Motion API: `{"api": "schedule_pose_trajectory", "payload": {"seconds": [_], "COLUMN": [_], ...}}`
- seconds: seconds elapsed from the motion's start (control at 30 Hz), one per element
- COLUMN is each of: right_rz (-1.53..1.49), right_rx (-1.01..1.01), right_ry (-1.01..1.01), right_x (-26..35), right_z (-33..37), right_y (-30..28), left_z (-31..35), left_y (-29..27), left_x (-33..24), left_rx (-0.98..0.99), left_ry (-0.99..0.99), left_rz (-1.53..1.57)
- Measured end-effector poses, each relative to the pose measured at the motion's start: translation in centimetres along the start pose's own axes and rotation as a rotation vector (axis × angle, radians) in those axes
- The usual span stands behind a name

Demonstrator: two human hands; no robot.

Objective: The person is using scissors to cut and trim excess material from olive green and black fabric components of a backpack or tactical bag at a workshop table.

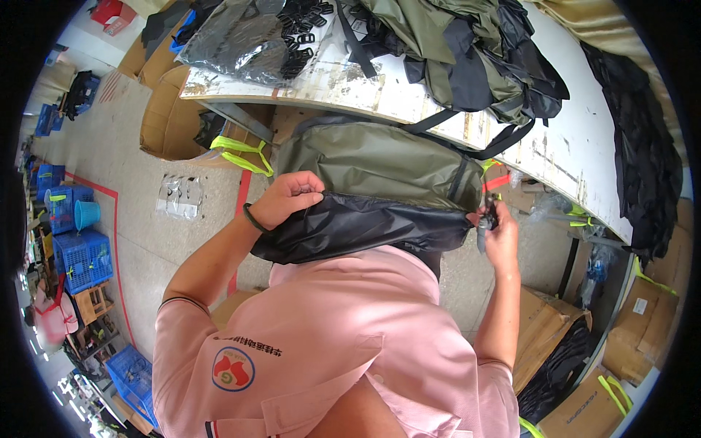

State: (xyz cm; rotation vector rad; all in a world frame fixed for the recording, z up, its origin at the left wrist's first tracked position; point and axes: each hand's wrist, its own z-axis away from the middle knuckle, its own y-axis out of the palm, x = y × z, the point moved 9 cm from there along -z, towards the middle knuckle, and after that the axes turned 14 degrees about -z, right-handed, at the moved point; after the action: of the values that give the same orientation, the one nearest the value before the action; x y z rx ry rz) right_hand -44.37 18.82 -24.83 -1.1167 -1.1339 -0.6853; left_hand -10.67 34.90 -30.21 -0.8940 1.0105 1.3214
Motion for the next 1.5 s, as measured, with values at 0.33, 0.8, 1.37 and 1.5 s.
{"api": "schedule_pose_trajectory", "payload": {"seconds": [0.33, 0.8, 1.37, 1.5], "right_rz": [0.404, -0.268, 0.199, 0.371], "right_rx": [0.214, -0.091, -0.456, -0.458], "right_ry": [-0.329, -0.228, -0.382, -0.225], "right_x": [10.2, 12.1, 13.6, 14.5], "right_z": [-4.1, -19.3, -33.6, -38.8], "right_y": [5.3, 2.5, -4.9, -3.5], "left_z": [6.6, 28.1, 5.3, 1.0], "left_y": [-12.5, -46.1, -41.9, -36.7], "left_x": [-6.6, -18.4, -8.7, -14.9], "left_rx": [-0.420, -1.918, -1.273, -1.092], "left_ry": [0.142, 0.388, 0.312, 0.421], "left_rz": [-0.218, -0.765, -0.701, -0.625]}}
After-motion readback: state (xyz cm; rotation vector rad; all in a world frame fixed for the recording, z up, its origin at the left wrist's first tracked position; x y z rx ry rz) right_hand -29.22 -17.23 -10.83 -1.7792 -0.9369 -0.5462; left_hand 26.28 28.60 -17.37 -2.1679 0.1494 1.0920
